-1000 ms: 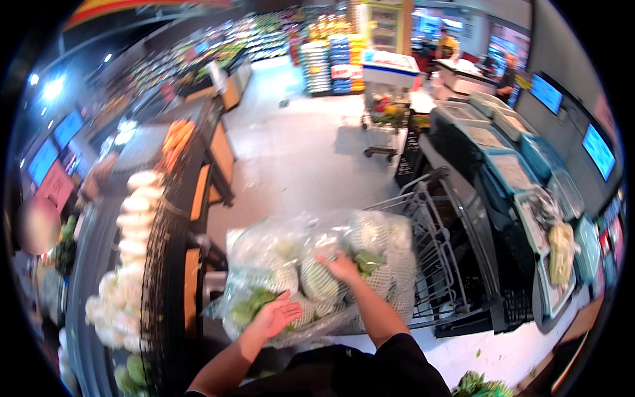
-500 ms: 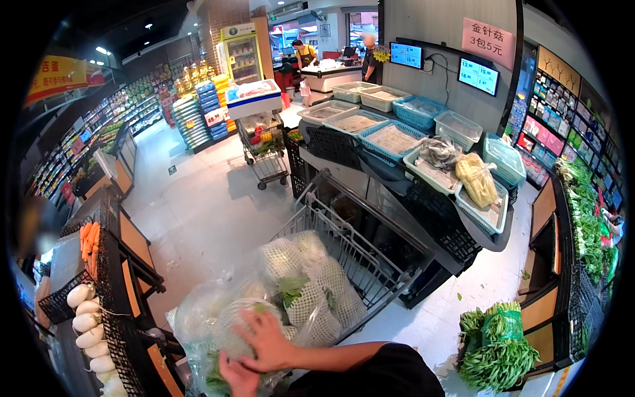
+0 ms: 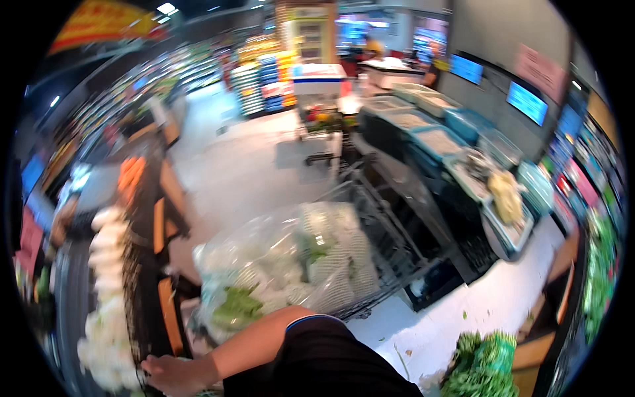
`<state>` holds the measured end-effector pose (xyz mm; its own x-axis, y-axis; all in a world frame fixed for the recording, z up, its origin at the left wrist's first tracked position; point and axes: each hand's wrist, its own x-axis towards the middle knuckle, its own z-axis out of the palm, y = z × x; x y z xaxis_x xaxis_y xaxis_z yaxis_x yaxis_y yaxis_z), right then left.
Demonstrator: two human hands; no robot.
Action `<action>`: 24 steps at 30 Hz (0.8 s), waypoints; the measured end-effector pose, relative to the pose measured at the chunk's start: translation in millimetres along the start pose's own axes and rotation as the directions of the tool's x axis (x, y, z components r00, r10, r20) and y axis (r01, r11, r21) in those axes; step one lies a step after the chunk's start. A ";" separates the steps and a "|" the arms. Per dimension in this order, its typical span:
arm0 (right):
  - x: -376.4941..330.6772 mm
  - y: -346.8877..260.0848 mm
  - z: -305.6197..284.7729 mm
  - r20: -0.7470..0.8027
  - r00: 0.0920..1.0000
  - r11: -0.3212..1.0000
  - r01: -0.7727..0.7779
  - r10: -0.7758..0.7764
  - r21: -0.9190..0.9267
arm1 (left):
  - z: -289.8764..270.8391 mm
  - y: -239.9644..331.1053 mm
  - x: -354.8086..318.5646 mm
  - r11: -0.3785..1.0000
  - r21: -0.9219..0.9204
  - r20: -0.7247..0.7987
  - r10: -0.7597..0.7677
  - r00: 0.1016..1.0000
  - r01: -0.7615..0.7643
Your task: The person removes cabbage from protective netting and places it on a produce display rack, using a knife to trim away loose outer leaves and then applying tape to the cabbage.
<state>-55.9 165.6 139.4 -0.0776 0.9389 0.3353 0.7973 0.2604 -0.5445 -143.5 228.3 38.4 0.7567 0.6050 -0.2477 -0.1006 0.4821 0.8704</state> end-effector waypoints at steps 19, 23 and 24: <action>93.4 -135.3 167.2 0.896 0.443 0.526 -0.753 -0.040 0.396 | -217.4 -43.2 -256.2 0.840 -0.470 -0.134 0.234 0.963 -0.270; 113.3 -135.0 176.6 0.838 0.436 0.822 -0.306 -0.327 0.480 | -211.7 -48.7 -271.9 0.859 -0.378 -0.264 0.258 0.929 -0.346; 123.0 -133.8 180.8 0.821 0.458 0.862 -0.197 -0.340 0.467 | -208.9 -45.9 -272.8 0.863 -0.344 -0.301 0.272 0.914 -0.370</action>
<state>-280.4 287.0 114.5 -0.7980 0.5268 -0.2926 0.4231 0.1442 -0.8945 -480.2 173.5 -22.9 0.4702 0.8747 -0.1173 -0.5889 0.4099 0.6966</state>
